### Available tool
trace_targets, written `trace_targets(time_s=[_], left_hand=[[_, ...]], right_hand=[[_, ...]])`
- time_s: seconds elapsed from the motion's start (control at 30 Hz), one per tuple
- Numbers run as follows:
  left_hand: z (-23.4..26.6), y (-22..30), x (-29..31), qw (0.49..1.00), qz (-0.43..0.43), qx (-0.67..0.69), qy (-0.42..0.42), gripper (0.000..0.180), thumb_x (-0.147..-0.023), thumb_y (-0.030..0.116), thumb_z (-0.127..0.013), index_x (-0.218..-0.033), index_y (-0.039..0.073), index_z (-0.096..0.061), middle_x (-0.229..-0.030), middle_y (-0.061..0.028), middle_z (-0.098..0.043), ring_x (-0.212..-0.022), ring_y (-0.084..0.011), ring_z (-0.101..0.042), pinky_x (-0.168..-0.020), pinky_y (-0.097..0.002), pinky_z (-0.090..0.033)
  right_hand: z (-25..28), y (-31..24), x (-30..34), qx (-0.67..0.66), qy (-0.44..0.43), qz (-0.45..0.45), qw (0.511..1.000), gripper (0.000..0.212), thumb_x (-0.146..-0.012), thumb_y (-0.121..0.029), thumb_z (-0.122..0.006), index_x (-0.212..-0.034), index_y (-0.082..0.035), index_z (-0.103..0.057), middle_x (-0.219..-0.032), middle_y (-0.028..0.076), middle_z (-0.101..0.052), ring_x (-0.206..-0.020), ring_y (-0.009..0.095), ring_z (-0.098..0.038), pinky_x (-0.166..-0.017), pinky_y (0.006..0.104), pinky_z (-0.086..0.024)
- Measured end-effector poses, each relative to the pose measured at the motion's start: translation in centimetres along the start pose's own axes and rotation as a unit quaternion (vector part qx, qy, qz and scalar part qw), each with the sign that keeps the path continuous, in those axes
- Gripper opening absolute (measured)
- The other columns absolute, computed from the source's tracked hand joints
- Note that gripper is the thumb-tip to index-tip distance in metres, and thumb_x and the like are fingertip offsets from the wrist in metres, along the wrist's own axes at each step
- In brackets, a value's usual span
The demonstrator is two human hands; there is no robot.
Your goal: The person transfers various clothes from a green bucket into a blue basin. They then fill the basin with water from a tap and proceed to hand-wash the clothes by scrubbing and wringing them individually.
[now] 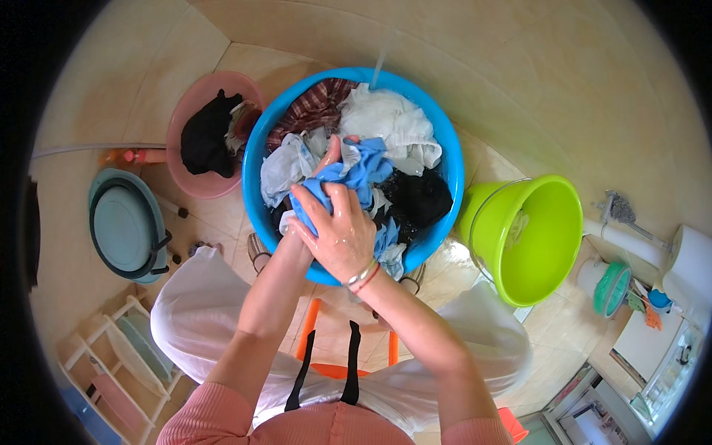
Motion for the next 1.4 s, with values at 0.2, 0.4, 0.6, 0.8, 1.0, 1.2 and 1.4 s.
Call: trace_targets(time_s=[0.2, 0.4, 0.6, 0.8, 1.0, 1.2, 1.4], left_hand=[[1.2, -0.2, -0.7, 0.95, -0.174, -0.219, 0.137, 0.036, -0.094, 0.042, -0.058, -0.087, 0.007, -0.059, -0.072, -0.0008, -0.056, -0.063, -0.0106, -0.053, -0.057, -0.0264, -0.044], [4.5, -1.1, -1.6, 0.963, -0.137, -0.06, 0.222, 0.031, -0.093, 0.032, -0.055, -0.085, 0.002, -0.061, -0.073, -0.0027, -0.057, -0.064, -0.0123, -0.054, -0.059, -0.0292, -0.046], [3.8, -2.0, -1.1, 0.889, -0.199, -0.219, 0.349, 0.038, -0.093, 0.032, -0.056, -0.104, -0.003, -0.066, -0.1, -0.0079, -0.064, -0.097, -0.0176, -0.057, -0.09, -0.0284, -0.042], [8.1, -1.2, -2.1, 0.868, -0.217, -0.366, 0.255, 0.051, -0.089, 0.021, -0.064, -0.135, 0.008, -0.048, -0.13, -0.0079, -0.051, -0.118, -0.0191, -0.047, -0.102, -0.033, -0.035], [13.0, -3.3, -4.3, 0.843, -0.218, -0.443, 0.213, 0.06, -0.084, -0.008, -0.06, -0.139, 0.009, -0.047, -0.126, -0.0062, -0.057, -0.116, -0.0157, -0.051, -0.101, -0.0284, -0.038], [14.5, -3.6, -7.2, 0.869, -0.109, -0.432, 0.214, 0.056, -0.081, -0.01, -0.052, -0.135, 0.003, -0.049, -0.124, -0.0091, -0.059, -0.111, -0.0196, -0.054, -0.096, -0.0295, -0.042], [8.7, -0.6, -5.1, 0.963, 0.036, -0.166, 0.208, 0.046, -0.087, 0.034, -0.066, -0.123, 0.008, -0.057, -0.118, -0.0093, -0.061, -0.109, -0.0235, -0.056, -0.096, -0.0392, -0.043]], right_hand=[[-2.0, 2.5, -1.0, -0.069, 0.07, -0.051, 0.994, 0.022, -0.077, -0.025, -0.076, -0.09, -0.015, -0.06, -0.084, 0.006, -0.053, -0.063, 0.03, -0.061, -0.052, 0.0368, -0.051], [-4.1, 7.4, -2.1, -0.128, 0.019, -0.07, 0.989, 0.01, -0.085, -0.013, -0.063, -0.087, -0.004, -0.059, -0.082, 0.016, -0.063, -0.075, 0.039, -0.062, -0.065, 0.0428, -0.05], [-5.4, 16.9, -1.9, -0.001, -0.072, -0.213, 0.974, 0.022, -0.089, -0.027, -0.058, -0.09, -0.006, -0.064, -0.085, 0.022, -0.065, -0.082, 0.041, -0.062, -0.072, 0.0468, -0.05], [-4.9, 17.6, -1.0, 0.008, -0.066, -0.1, 0.993, 0.053, -0.08, -0.015, -0.067, -0.129, -0.006, -0.048, -0.125, 0.021, -0.048, -0.11, 0.041, -0.049, -0.092, 0.0465, -0.042], [-10.2, 17.8, 0.2, 0.123, -0.278, -0.07, 0.95, 0.058, -0.074, -0.001, -0.064, -0.13, -0.009, -0.049, -0.128, 0.016, -0.047, -0.111, 0.039, -0.052, -0.098, 0.0463, -0.042], [-15.7, 24.0, 1.0, 0.163, -0.253, -0.097, 0.949, 0.055, -0.074, -0.002, -0.063, -0.128, -0.006, -0.05, -0.132, 0.019, -0.048, -0.119, 0.038, -0.05, -0.1, 0.0452, -0.043], [-10.2, 18.7, -1.0, -0.026, -0.179, -0.083, 0.98, 0.053, -0.07, 0.0, -0.059, -0.122, -0.01, -0.054, -0.124, 0.017, -0.053, -0.114, 0.038, -0.052, -0.096, 0.0435, -0.045]])
Point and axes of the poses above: each hand's wrist, its own x-axis away from the middle knuckle, its own z-axis out of the back of the hand, y = z × x, the point moved 1 cm from there along -x, towards the middle knuckle
